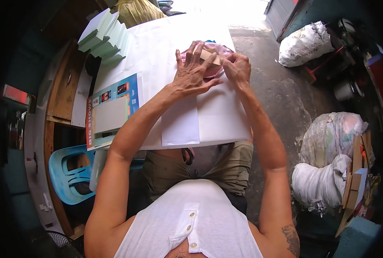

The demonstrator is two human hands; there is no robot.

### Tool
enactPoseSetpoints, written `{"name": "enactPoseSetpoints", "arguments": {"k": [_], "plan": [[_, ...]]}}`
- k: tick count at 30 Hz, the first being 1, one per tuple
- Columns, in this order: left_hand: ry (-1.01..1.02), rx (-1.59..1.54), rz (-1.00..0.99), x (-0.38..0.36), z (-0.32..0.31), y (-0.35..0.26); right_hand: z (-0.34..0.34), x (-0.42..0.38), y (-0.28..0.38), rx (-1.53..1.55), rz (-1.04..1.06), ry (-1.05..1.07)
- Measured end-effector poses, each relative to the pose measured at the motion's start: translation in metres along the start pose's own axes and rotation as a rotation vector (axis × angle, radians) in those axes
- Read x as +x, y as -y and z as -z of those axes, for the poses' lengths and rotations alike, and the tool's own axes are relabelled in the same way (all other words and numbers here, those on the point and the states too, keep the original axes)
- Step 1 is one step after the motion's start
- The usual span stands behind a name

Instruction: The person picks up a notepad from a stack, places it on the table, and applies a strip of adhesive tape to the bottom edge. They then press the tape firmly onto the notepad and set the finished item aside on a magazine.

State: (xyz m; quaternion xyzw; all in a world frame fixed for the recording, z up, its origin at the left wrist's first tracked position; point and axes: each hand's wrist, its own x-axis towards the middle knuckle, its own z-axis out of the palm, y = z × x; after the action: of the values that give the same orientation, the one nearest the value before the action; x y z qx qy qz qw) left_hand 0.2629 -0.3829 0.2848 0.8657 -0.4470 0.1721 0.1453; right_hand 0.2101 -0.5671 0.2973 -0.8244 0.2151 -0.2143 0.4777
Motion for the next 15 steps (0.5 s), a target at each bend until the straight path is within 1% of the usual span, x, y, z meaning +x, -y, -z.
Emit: {"name": "enactPoseSetpoints", "arguments": {"k": [3,9,13,15], "plan": [[0.029,-0.013,0.05,0.001,0.006,0.001,0.004,-0.009,-0.002,0.016,-0.014,-0.065],[0.06,-0.029,0.08,0.001,0.011,0.004,0.032,-0.031,0.001,0.073,-0.002,-0.155],[-0.046,-0.006,0.031,0.001,0.004,0.007,0.06,-0.047,0.011,-0.02,0.187,-0.281],[-0.118,-0.034,-0.012,0.002,0.018,0.001,0.074,-0.06,0.029,-0.127,0.359,-0.244]]}}
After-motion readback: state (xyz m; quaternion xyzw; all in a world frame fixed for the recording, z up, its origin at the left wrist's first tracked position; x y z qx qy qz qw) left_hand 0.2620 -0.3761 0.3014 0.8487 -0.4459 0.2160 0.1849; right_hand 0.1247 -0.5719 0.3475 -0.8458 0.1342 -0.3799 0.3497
